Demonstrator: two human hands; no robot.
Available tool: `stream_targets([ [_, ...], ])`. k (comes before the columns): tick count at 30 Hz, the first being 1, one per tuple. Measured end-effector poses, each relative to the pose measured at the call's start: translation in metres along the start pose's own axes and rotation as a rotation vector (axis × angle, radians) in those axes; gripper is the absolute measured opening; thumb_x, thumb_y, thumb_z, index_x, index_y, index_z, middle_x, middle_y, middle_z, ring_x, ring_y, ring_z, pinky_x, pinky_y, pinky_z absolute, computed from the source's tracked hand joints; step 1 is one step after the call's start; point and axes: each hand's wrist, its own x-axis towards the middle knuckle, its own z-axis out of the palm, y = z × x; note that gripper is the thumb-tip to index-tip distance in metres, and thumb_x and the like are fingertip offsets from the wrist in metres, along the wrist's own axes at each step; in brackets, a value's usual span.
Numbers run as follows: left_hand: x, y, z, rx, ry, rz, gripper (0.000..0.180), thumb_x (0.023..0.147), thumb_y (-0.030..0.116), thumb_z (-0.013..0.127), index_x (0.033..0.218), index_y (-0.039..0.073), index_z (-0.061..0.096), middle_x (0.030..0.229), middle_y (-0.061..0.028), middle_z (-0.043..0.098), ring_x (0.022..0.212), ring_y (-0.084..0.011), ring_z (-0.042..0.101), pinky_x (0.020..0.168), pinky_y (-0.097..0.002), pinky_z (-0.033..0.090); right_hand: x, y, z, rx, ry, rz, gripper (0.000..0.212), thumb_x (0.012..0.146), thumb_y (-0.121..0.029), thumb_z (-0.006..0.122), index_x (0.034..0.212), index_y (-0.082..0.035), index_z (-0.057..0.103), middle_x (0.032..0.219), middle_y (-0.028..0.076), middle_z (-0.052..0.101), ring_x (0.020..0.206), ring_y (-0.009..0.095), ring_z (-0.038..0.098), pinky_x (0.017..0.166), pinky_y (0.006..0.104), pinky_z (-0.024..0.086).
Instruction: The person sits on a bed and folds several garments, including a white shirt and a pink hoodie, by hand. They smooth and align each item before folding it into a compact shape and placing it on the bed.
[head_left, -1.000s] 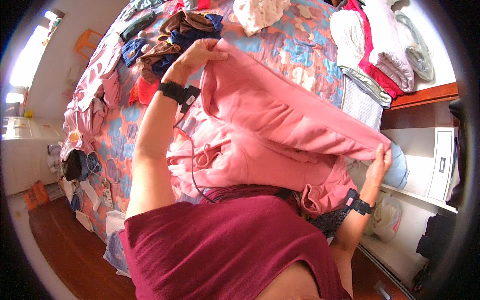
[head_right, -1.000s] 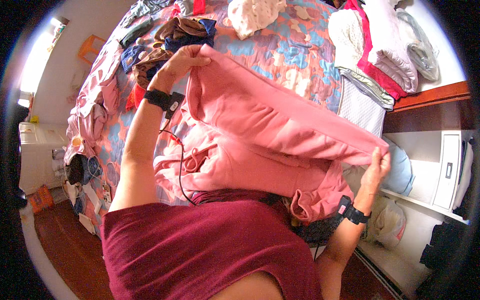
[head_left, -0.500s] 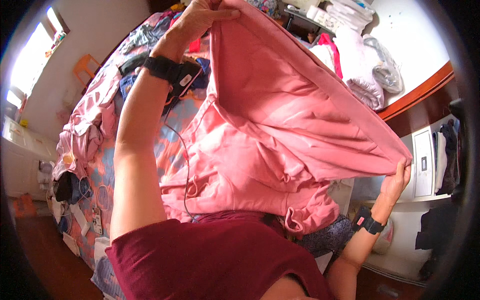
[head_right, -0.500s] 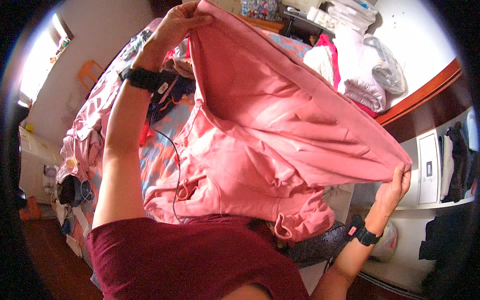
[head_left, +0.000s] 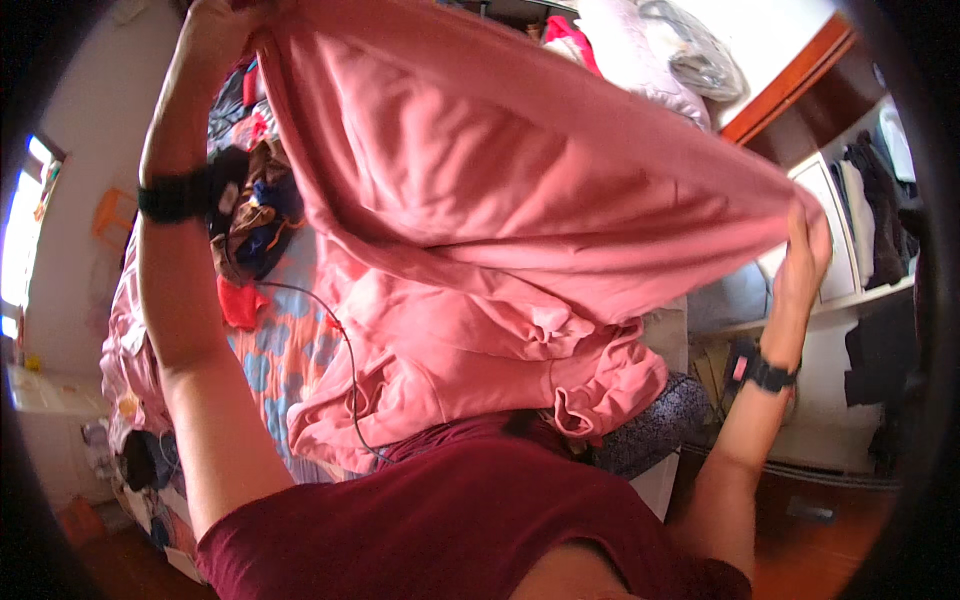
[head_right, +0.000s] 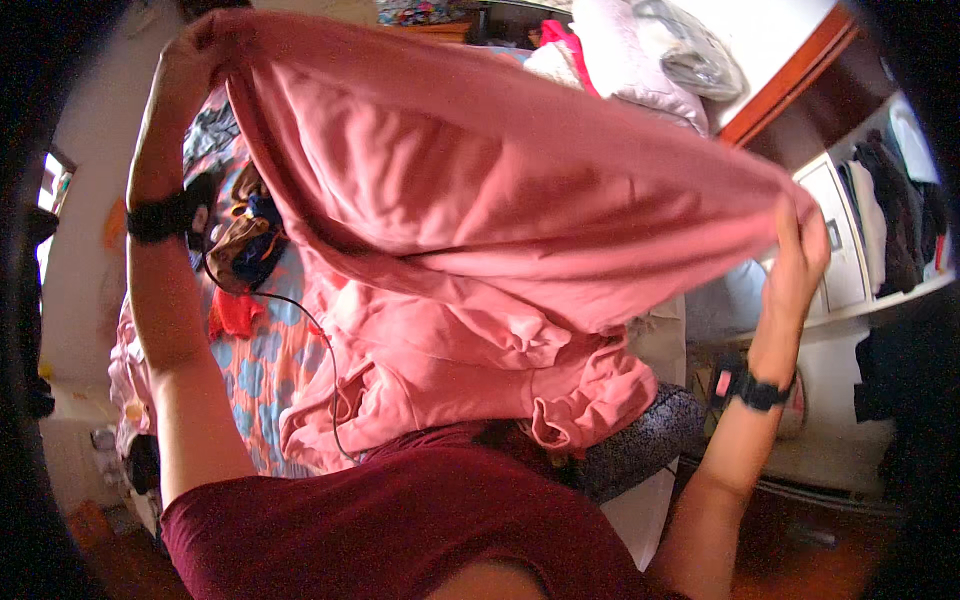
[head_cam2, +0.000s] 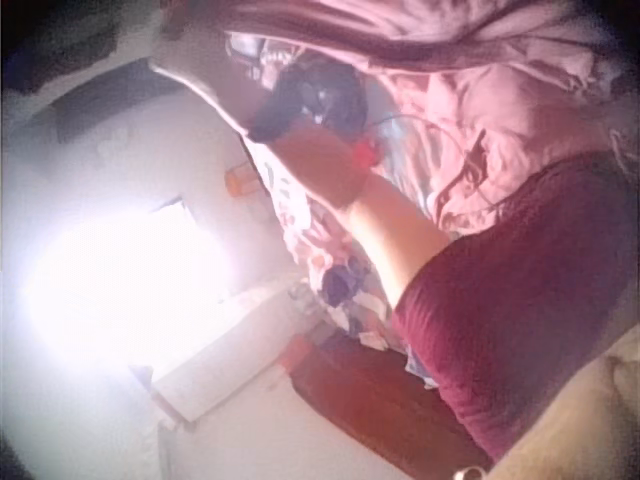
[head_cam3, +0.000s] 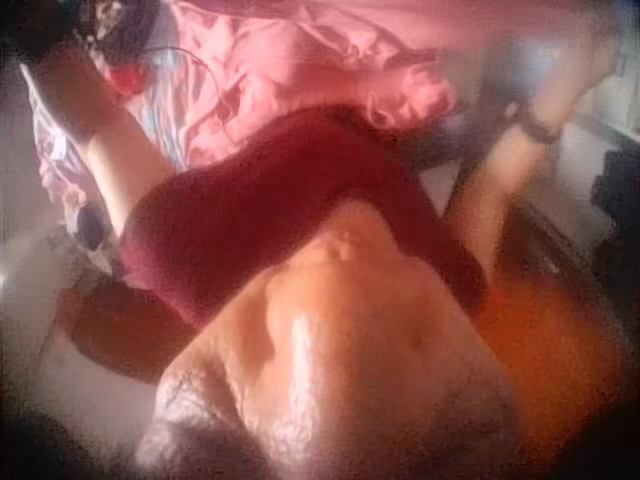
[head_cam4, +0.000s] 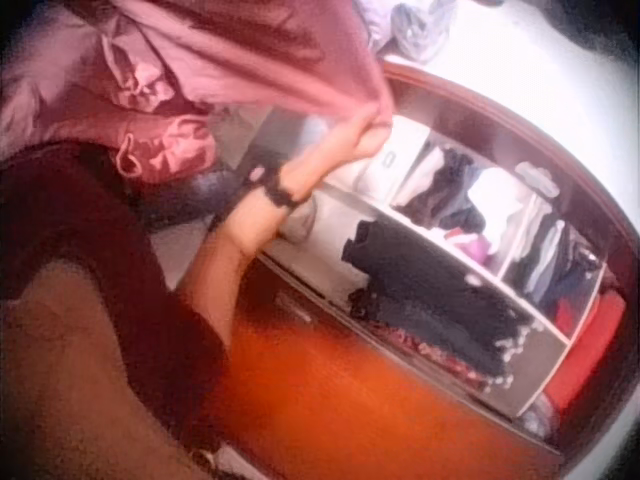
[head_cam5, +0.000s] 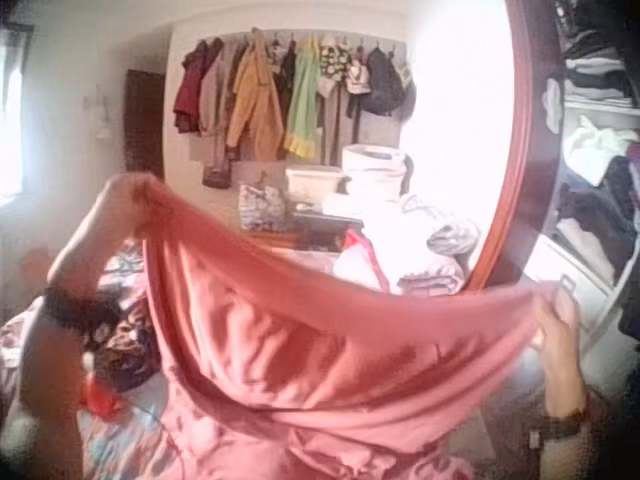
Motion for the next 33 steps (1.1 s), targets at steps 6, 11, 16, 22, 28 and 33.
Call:
stream_targets([
  [6, 0.125, -0.072, 0.064, -0.336, 0.255, 0.005, 0.019, 0.096, 0.02, 0.056, 0.101, 0.006, 0.067, 0.073, -0.0007, 0.06, 0.06, -0.013, 0.055, 0.051, -0.0322, 0.045, 0.137, 0.034, 0.101, -0.279, 0.119, 0.195, 0.026, 0.093, -0.022, 0.069, 0.109, -0.002, 0.071, 0.095, 0.005, 0.07, 0.077, 0.011, 0.06, 0.067, 0.0282, 0.05],
  [11, 0.044, -0.132, 0.137, 0.67, 0.13, 0.202, 0.04, 0.09, 0.017, 0.071, 0.125, 0.001, 0.062, 0.119, -0.0135, 0.067, 0.093, -0.0245, 0.066, 0.087, -0.0364, 0.054, 0.073, 0.09, 0.134, -0.42, -0.364, -0.05, 0.079, 0.087, -0.035, 0.074, 0.147, 0.002, 0.039, 0.137, 0.024, 0.056, 0.129, 0.033, 0.053, 0.106, 0.0411, 0.045],
  [16, -0.172, -0.103, 0.157, 0.631, -0.457, -0.003, 0.047, 0.085, 0.019, 0.075, 0.126, 0.001, 0.061, 0.102, -0.019, 0.072, 0.1, -0.0345, 0.069, 0.093, -0.0409, 0.053, -0.079, 0.142, 0.057, -0.308, -0.853, 0.686, 0.028, 0.094, -0.02, 0.07, 0.112, 0.001, 0.066, 0.104, 0.003, 0.07, 0.096, 0.012, 0.063, 0.086, 0.0292, 0.052],
  [22, -0.315, -0.002, 0.195, 0.338, -0.758, -0.211, 0.085, 0.075, 0.023, 0.083, 0.148, 0.006, 0.043, 0.152, -0.0192, 0.044, 0.143, -0.0375, 0.038, 0.118, -0.0473, 0.032, -0.183, 0.159, -0.05, -0.502, -1.09, 0.92, 0.038, 0.09, -0.023, 0.076, 0.113, 0.004, 0.064, 0.102, 0.005, 0.068, 0.095, 0.012, 0.06, 0.084, 0.0295, 0.051],
  [28, -0.344, -0.021, 0.23, 0.632, -0.656, -0.02, 0.067, 0.077, 0.024, 0.078, 0.137, 0.006, 0.053, 0.138, -0.018, 0.052, 0.129, -0.0395, 0.048, 0.106, -0.05, 0.042, -0.212, 0.137, -0.058, -0.223, -1.047, 0.771, 0.053, 0.081, -0.033, 0.084, 0.115, 0.003, 0.066, 0.104, 0.006, 0.071, 0.097, 0.014, 0.061, 0.086, 0.0333, 0.051],
  [33, -0.29, -0.074, 0.171, 0.125, -0.065, -0.327, 0.015, 0.091, 0.014, 0.055, 0.1, 0.005, 0.065, 0.098, -0.0095, 0.065, 0.088, -0.0255, 0.062, 0.079, -0.0397, 0.053, -0.237, 0.145, -0.05, -0.226, -0.785, 0.845, 0.037, 0.087, -0.015, 0.074, 0.117, 0.003, 0.065, 0.099, 0.001, 0.07, 0.088, 0.008, 0.061, 0.078, 0.0279, 0.052],
])
